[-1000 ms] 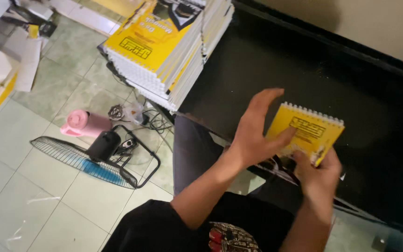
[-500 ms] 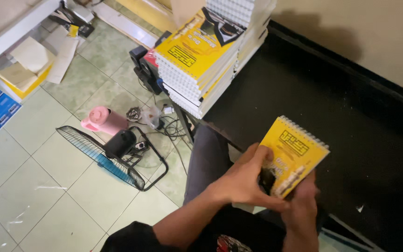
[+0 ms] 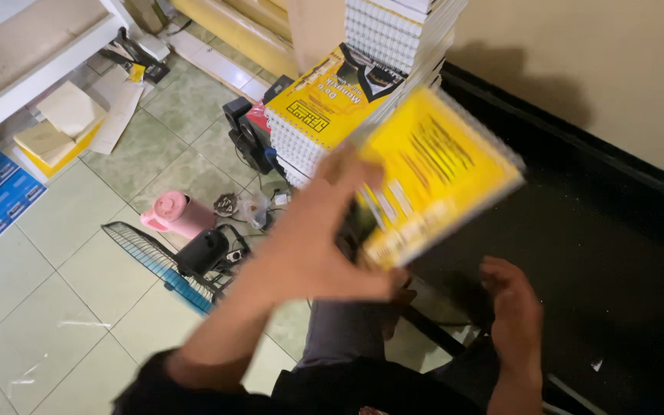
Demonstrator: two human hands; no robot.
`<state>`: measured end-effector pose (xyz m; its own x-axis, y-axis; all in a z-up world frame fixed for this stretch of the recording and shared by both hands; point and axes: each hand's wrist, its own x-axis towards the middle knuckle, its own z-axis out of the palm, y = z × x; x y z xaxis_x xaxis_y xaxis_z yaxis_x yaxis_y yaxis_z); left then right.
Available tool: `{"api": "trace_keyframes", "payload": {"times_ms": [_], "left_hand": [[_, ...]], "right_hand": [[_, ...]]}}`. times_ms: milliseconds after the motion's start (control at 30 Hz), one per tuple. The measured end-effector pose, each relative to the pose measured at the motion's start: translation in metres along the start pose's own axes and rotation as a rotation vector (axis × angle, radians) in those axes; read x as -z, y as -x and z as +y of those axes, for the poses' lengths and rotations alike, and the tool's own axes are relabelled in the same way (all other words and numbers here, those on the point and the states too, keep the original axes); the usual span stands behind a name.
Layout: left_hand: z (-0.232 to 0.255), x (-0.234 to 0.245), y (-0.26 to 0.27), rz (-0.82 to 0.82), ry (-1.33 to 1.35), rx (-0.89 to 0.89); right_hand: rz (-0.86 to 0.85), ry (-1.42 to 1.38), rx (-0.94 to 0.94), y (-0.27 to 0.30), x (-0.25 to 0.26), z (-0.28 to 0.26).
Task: The person takes a stack of white paper sheets and a yellow cover, places them on a black binding machine, and presses down to bind them. The person then flips the notebook to check the binding and places it on a stack of finished notebooks.
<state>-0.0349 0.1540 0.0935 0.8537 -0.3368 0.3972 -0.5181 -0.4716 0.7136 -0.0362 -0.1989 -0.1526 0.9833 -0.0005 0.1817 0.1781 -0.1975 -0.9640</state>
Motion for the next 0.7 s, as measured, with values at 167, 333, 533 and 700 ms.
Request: {"api": "trace_keyframes", "payload": {"times_ms": [167, 333, 533, 700], "left_hand": [[-0.024, 0.063, -0.057, -0.076, -0.35, 0.218], [-0.057, 0.063, -0.091, -0.09, -0.483, 0.424], [-0.083, 0.044, -0.1, -0.04, -0.567, 0.502], [-0.084, 0.042, -0.107, -0.066, -0.576, 0.54]], "right_hand": [[0.294, 0.258, -0.392, -0.011, -0.004, -0.008], [0.363, 0.083, -0.361, -0.004, -0.002, -0.004], [0.357, 0.149, -0.386, -0.002, 0.002, 0.0], [0.344, 0.07, -0.376, -0.003, 0.003, 0.0]]}}
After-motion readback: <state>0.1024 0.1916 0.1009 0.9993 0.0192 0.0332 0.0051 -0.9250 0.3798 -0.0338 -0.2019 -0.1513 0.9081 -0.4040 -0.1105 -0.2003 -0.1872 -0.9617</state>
